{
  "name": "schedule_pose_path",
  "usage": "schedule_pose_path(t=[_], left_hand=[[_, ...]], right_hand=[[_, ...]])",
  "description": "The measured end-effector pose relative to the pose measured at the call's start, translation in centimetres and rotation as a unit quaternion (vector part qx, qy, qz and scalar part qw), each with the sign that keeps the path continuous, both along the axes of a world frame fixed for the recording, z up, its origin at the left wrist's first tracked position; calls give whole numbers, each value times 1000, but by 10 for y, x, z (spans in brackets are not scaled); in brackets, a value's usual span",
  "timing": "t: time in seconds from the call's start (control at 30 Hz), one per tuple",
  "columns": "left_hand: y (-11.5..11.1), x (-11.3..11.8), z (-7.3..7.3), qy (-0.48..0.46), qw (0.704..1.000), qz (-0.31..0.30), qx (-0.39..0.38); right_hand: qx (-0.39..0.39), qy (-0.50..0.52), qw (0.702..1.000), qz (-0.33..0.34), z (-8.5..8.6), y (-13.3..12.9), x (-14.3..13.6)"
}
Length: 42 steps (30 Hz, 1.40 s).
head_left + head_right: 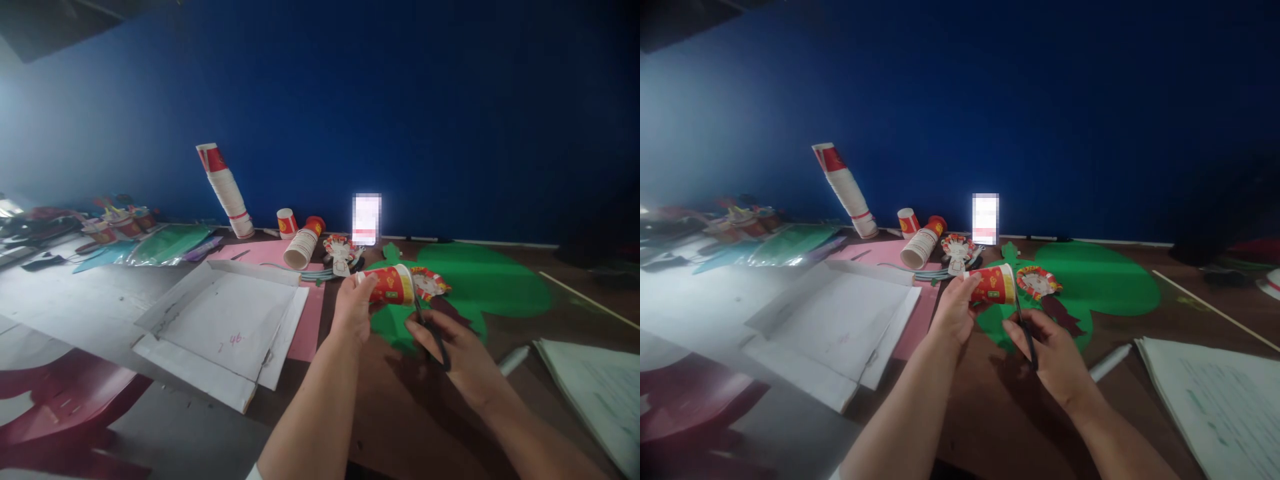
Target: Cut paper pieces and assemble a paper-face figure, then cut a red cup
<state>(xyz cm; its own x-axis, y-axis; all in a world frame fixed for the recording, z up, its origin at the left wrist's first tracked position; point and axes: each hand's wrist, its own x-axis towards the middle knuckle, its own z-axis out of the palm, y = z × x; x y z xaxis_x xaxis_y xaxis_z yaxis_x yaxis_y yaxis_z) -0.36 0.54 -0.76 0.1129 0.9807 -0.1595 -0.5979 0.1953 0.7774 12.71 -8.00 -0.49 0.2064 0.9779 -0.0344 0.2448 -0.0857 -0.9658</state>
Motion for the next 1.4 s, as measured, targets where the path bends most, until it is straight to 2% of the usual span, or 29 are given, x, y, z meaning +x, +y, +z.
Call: schedule_pose_path(t=[0.1, 0.37, 0.6, 0.77, 0.9, 1.03, 1.23, 1.4], left_hand=[[-1, 0, 2, 2, 1000, -24, 7], [-2, 1, 3, -13, 999, -35, 24], [-1, 1, 0, -18, 1000, -18, 3], [0, -1, 2, 27, 999, -20, 2], [2, -1, 1, 62, 998, 11, -9], [4, -2, 0, 75, 997, -25, 23], [7, -6, -7, 116, 992, -22, 50], [9, -7, -11, 131, 990, -24, 55]], right_hand=[[10, -13, 1000, -8, -1, 3, 5], [26, -35, 999, -20, 3, 0, 3], [2, -44, 999, -29, 2, -4, 0], [2, -43, 999, -6, 1, -3, 0], [-14, -5, 1000, -3, 0, -1, 1], [-27, 33, 999, -14, -3, 2, 8], [11, -22, 1000, 2, -7, 9, 22], [21, -48, 999, 6, -4, 9, 20]])
